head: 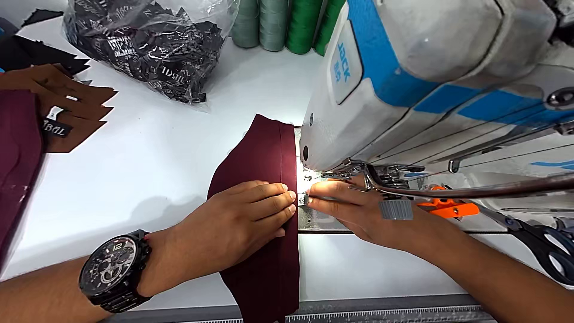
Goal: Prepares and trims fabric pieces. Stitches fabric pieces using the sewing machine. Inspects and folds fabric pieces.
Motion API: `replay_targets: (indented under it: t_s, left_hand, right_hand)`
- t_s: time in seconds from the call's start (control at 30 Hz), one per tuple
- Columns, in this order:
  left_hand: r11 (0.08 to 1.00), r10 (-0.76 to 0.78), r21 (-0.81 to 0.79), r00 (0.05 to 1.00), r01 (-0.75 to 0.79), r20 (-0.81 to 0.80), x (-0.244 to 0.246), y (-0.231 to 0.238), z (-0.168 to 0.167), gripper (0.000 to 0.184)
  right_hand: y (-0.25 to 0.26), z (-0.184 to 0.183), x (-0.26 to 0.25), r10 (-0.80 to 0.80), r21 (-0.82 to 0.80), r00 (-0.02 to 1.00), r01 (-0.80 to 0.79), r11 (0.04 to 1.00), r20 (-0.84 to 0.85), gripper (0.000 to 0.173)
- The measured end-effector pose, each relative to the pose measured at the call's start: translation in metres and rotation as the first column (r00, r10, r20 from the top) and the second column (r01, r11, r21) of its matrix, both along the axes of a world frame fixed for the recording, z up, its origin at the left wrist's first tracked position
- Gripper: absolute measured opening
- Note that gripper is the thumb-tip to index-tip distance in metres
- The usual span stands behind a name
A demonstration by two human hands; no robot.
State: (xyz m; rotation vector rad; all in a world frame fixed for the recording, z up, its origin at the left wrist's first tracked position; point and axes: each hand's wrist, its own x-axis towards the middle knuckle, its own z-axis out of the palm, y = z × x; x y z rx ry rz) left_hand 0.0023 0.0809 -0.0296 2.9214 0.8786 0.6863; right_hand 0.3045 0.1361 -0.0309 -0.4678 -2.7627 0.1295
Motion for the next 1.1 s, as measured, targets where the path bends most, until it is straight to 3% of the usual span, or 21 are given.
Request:
replay_targets:
  t_s: [0.87,1.1]
  left_hand:
    - [0.999,-0.025,-0.034,0.999,0.026,0.043,-0.003,0.003,-0.001,0.033]
    - [0.999,-0.038,-0.033,0.998,0.039,0.04,-0.003,0.003,-0.001,0.033]
  right_hand:
    - [-0.003,-0.008,-0.012,-0.019,-0.088,0.999,0.016,0.996,-0.034,0.033]
    - [-0.009,-0.011,-0.019,-0.079,-0.024,0.996,0.078,0.997,-0.035,0.032]
